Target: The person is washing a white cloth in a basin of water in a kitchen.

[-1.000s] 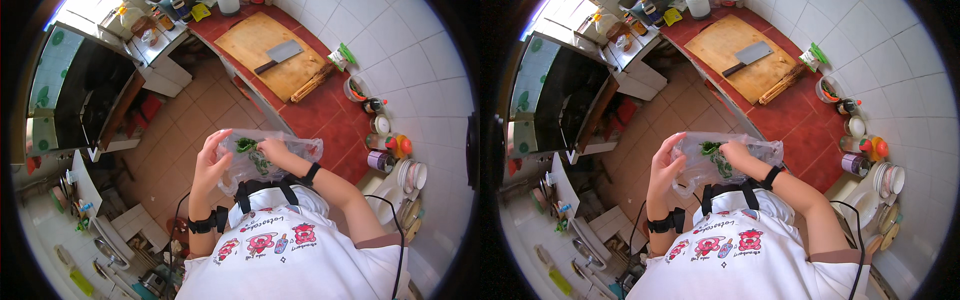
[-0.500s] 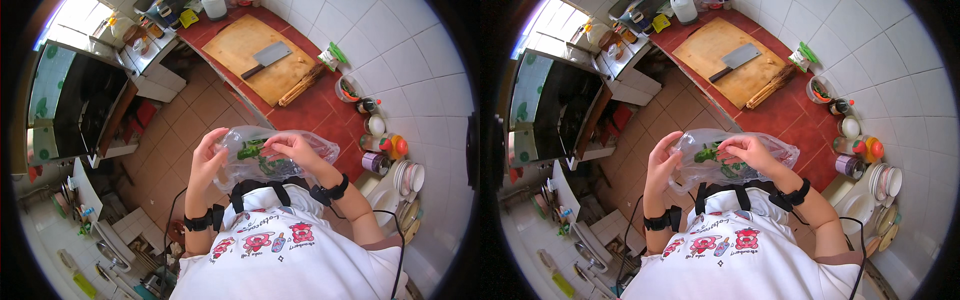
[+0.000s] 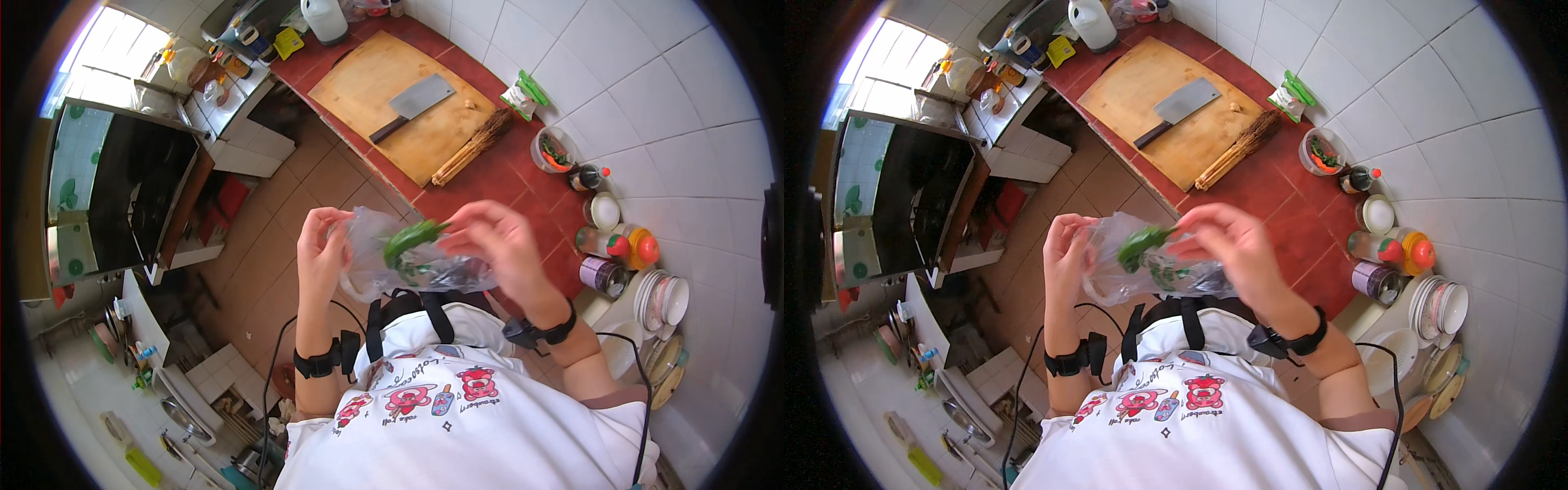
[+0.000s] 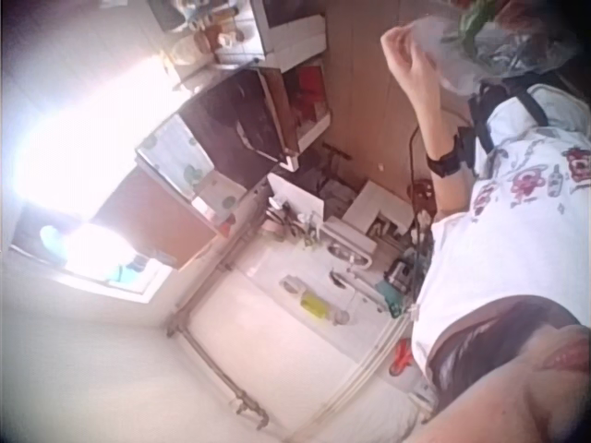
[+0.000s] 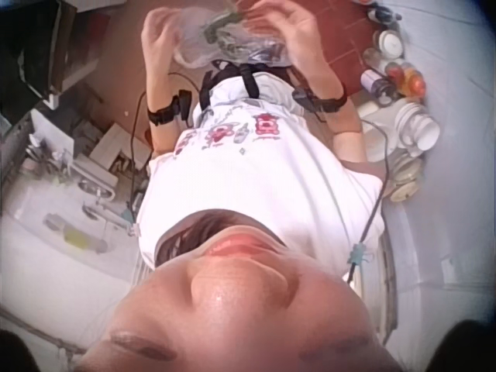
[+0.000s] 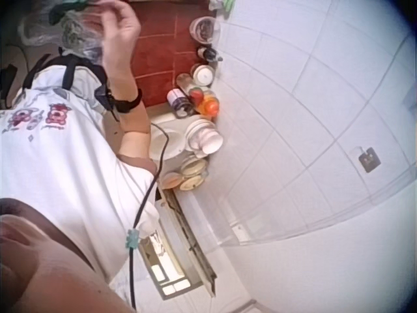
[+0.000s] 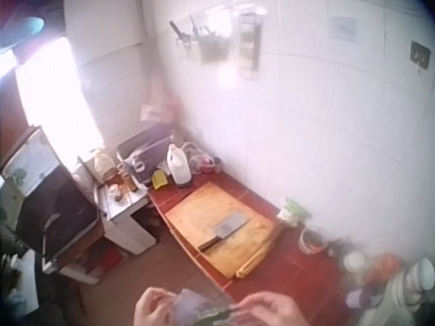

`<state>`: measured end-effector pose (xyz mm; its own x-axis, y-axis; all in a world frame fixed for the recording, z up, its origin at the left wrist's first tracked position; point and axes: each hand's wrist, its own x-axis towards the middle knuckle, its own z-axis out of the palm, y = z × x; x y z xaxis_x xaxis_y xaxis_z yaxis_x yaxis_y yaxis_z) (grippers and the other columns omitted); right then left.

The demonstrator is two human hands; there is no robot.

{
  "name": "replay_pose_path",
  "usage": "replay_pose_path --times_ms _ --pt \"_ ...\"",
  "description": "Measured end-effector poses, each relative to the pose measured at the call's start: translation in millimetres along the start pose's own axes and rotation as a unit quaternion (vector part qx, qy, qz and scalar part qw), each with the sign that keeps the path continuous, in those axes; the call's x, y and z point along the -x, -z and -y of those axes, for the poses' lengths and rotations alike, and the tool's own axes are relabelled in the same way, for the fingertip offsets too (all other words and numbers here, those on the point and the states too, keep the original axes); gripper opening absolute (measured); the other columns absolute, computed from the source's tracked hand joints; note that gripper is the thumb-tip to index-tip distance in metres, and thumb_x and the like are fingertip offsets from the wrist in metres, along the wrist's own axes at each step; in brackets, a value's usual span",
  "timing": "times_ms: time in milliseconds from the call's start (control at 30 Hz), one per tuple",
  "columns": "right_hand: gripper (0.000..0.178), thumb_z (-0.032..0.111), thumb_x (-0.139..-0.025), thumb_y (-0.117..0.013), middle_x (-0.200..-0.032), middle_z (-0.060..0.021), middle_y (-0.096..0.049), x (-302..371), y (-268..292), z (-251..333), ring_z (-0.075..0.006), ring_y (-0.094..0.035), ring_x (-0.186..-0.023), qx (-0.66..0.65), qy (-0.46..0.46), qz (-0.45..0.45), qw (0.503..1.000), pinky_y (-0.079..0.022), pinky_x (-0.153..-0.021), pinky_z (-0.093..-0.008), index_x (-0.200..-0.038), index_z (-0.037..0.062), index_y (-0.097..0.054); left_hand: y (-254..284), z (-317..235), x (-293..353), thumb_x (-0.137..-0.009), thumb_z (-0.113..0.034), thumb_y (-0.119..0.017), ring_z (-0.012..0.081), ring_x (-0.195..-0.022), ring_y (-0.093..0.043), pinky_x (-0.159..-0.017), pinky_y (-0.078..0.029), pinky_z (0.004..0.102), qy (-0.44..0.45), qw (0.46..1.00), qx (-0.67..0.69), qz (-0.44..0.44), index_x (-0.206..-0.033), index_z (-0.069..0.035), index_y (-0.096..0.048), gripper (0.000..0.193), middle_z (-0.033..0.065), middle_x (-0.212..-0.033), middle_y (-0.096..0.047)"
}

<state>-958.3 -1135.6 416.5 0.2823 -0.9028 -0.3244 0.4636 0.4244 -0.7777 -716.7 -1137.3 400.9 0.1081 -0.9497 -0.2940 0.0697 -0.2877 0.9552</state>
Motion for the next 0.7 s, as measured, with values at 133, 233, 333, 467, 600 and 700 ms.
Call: replay_pose_path --times_ms 133,233,333,467,600,700 --pt "0.017 0.006 -0.087 -0.045 -0.093 -0.0116 -0.060 -2.7 63.3 55.0 -0.0245 -0.064 -0.079 -0.048 0.141 -0.167 0.975 -0.054 -0.068 -0.0311 -0.098 -0.0020 -0.055 -1.4 -0.3 -0.7 -0.087 -0.001 -0.041 0.0043 -0.046 -0.043 -0.039 -0.032 0.0174 0.015 1.000 -0.006 -0.005 -0.085 -0.001 -0.050 0.009 0.0092 -0.101 -0.056" --pt "0.019 0.007 -0.087 -0.045 -0.094 -0.0127 -0.060 -24.2 119.7 65.4 -0.0237 -0.064 -0.079 0.076 0.244 -0.272 0.928 -0.054 -0.066 -0.0288 -0.101 -0.0027 -0.054 6.3 4.8 -0.3 -0.087 0.000 -0.040 0.0047 -0.046 -0.045 -0.039 -0.033 0.0174 -0.005 0.999 -0.036 -0.016 -0.080 0.001 -0.053 0.015 0.0105 -0.103 -0.057" --pt "0.023 0.009 -0.088 -0.045 -0.097 -0.0136 -0.060 -64.3 188.5 47.0 -0.0225 -0.064 -0.078 0.196 0.247 -0.328 0.891 -0.053 -0.065 -0.0269 -0.105 -0.0030 -0.054 13.5 4.9 1.0 -0.086 0.001 -0.039 0.0052 -0.046 -0.045 -0.039 -0.033 0.0177 -0.018 0.996 -0.073 -0.046 -0.077 0.002 -0.057 0.019 0.0110 -0.104 -0.057" --pt "0.028 0.010 -0.086 -0.047 -0.101 -0.0161 -0.060 -114.4 289.1 7.4 -0.0198 -0.063 -0.084 0.403 0.166 -0.393 0.809 -0.050 -0.069 -0.0276 -0.110 -0.0016 -0.052 27.0 3.8 5.1 -0.084 0.003 -0.039 0.0064 -0.047 -0.047 -0.040 -0.034 0.0183 -0.032 0.992 -0.104 -0.063 -0.086 0.005 -0.060 0.021 0.0116 -0.103 -0.058" --pt "0.034 0.011 -0.082 -0.050 -0.107 -0.0177 -0.058 -138.3 358.4 -40.0 -0.0191 -0.061 -0.091 0.613 0.156 -0.395 0.666 -0.048 -0.075 -0.0298 -0.114 0.0007 -0.050 25.7 -3.5 8.5 -0.083 0.004 -0.039 0.0064 -0.046 -0.045 -0.042 -0.035 0.0187 -0.026 0.992 -0.106 -0.070 -0.096 0.003 -0.060 0.025 0.0048 -0.077 -0.056" --pt "0.042 0.008 -0.079 -0.052 -0.113 -0.0183 -0.054 -129.9 285.6 -38.7 -0.0210 -0.061 -0.088 0.444 0.165 -0.359 0.804 -0.047 -0.077 -0.0290 -0.120 0.0018 -0.045 28.0 1.6 13.7 -0.083 0.003 -0.039 0.0063 -0.046 -0.044 -0.043 -0.035 0.0190 -0.018 0.993 -0.091 -0.071 -0.102 0.002 -0.059 0.027 0.0011 -0.066 -0.049"
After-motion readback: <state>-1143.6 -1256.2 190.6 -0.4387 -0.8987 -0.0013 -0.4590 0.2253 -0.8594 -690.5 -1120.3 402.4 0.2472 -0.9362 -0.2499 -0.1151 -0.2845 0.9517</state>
